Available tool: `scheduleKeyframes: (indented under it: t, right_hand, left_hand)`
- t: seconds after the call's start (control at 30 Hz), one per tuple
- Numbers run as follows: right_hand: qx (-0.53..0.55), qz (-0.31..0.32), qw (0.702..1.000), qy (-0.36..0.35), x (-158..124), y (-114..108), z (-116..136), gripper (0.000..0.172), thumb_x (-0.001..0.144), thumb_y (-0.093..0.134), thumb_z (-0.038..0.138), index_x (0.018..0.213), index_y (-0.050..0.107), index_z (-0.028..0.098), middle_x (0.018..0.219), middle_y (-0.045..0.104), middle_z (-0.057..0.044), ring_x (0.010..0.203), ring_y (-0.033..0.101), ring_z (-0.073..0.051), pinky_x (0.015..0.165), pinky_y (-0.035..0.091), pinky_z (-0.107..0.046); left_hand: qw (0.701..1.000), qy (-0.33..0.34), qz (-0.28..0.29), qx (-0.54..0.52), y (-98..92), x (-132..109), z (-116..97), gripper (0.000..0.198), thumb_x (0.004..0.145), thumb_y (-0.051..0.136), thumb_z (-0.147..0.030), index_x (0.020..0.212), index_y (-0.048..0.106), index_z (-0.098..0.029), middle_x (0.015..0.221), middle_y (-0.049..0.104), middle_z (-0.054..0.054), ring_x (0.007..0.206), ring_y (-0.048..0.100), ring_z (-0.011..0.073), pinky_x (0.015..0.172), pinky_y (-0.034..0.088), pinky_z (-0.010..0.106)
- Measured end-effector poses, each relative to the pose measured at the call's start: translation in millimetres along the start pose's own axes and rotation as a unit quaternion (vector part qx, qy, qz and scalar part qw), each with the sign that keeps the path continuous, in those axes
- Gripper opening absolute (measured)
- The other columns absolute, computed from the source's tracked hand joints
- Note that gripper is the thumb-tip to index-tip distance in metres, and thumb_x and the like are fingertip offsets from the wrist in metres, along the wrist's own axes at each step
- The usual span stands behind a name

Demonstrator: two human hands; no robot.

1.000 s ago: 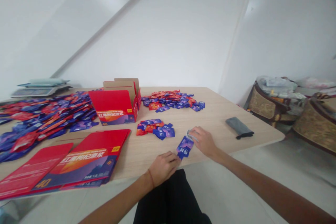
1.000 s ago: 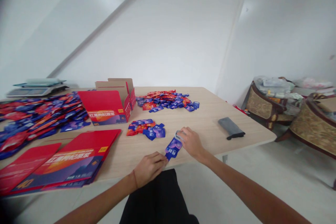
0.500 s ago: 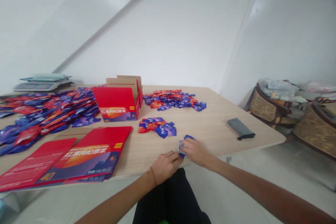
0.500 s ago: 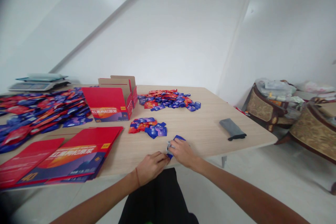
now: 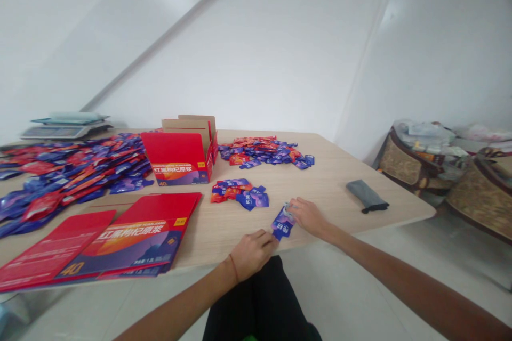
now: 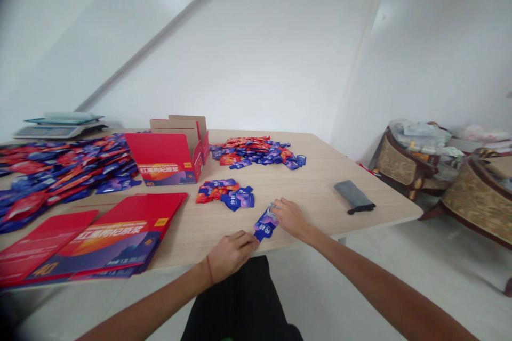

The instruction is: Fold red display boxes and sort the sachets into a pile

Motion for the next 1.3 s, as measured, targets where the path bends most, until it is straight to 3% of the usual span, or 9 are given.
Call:
scheduleKeyframes:
  t: [0.17, 0.3, 0.4, 0.57, 0.7, 1.0, 1.3]
  right_hand:
    - [0.041, -0.012, 0.998, 0.055, 2, 2, -14, 0.024, 0.098, 0.055, 0.019, 0.111, 0.075, 0.024, 0.11, 0.069, -0.006, 0.105, 0.059, -0.019, 0.09, 0.045, -0.029]
    - [0.049, -0.088, 0.992, 0.078, -1, -13, -6, 0.025, 0.099, 0.056, 0.02, 0.115, 0.074, 0.026, 0.113, 0.068, -0.005, 0.105, 0.059, -0.018, 0.091, 0.045, -0.029]
    - [0.041, -0.114, 0.992, 0.033, -5, -23, 16, 0.024, 0.099, 0.056, 0.02, 0.115, 0.073, 0.026, 0.114, 0.068, -0.006, 0.105, 0.058, -0.02, 0.091, 0.046, -0.03]
    - [-0.012, -0.076, 0.993, -0.09, -12, -17, 63, 0.016, 0.099, 0.058, 0.02, 0.108, 0.071, 0.022, 0.108, 0.069, -0.007, 0.103, 0.056, -0.022, 0.088, 0.046, -0.034]
    - [-0.036, -0.063, 0.993, -0.094, -12, -8, 77, 0.011, 0.099, 0.06, 0.022, 0.102, 0.07, 0.021, 0.106, 0.068, -0.006, 0.102, 0.056, -0.023, 0.083, 0.045, -0.034]
    - [-0.033, -0.06, 0.995, -0.074, -8, -4, 58, 0.015, 0.097, 0.062, 0.02, 0.108, 0.072, 0.023, 0.112, 0.069, -0.006, 0.106, 0.056, -0.023, 0.088, 0.045, -0.034]
    - [-0.02, -0.025, 0.998, -0.047, 0, -3, 32, 0.02, 0.1, 0.057, 0.022, 0.11, 0.073, 0.022, 0.111, 0.069, -0.008, 0.102, 0.057, -0.022, 0.084, 0.046, -0.033]
  left_hand:
    - [1.0, -0.004, 0.004, 0.001, -0.1, 0, 0, 0.022, 0.107, 0.048, -0.023, 0.125, 0.061, -0.02, 0.11, 0.068, 0.008, 0.1, 0.063, 0.0196, 0.076, 0.055, 0.028]
    - [1.0, -0.005, 0.012, 0.003, -2.6, 1, 0, 0.021, 0.107, 0.048, -0.024, 0.123, 0.061, -0.019, 0.109, 0.068, 0.007, 0.1, 0.063, 0.0204, 0.075, 0.055, 0.029]
    - [1.0, -0.002, 0.008, -0.003, -3.5, 1, -1, 0.022, 0.107, 0.048, -0.023, 0.123, 0.062, -0.019, 0.109, 0.068, 0.008, 0.099, 0.063, 0.0201, 0.076, 0.055, 0.029]
    - [1.0, -0.004, -0.013, -0.002, -0.4, 1, -1, 0.02, 0.106, 0.048, -0.021, 0.119, 0.064, -0.019, 0.106, 0.067, 0.007, 0.096, 0.063, 0.0188, 0.076, 0.055, 0.028]
    - [1.0, -0.007, -0.016, 0.005, 1.7, 1, -1, 0.019, 0.106, 0.048, -0.021, 0.115, 0.065, -0.019, 0.104, 0.067, 0.007, 0.095, 0.062, 0.0188, 0.075, 0.055, 0.028]
    - [1.0, -0.004, 0.005, -0.013, -0.4, 1, -1, 0.021, 0.106, 0.048, -0.022, 0.121, 0.063, -0.02, 0.108, 0.068, 0.007, 0.099, 0.062, 0.02, 0.081, 0.056, 0.029]
    - [1.0, -0.004, 0.008, -0.02, -4.2, 1, -1, 0.024, 0.105, 0.05, -0.021, 0.125, 0.061, -0.019, 0.111, 0.067, 0.008, 0.1, 0.062, 0.0202, 0.082, 0.056, 0.03]
Point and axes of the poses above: each hand's wrist, its own x-axis towards the middle knuckle, its own y-axis out of the palm, z = x × y, the point moved 3 cm from there along x, towards the middle knuckle
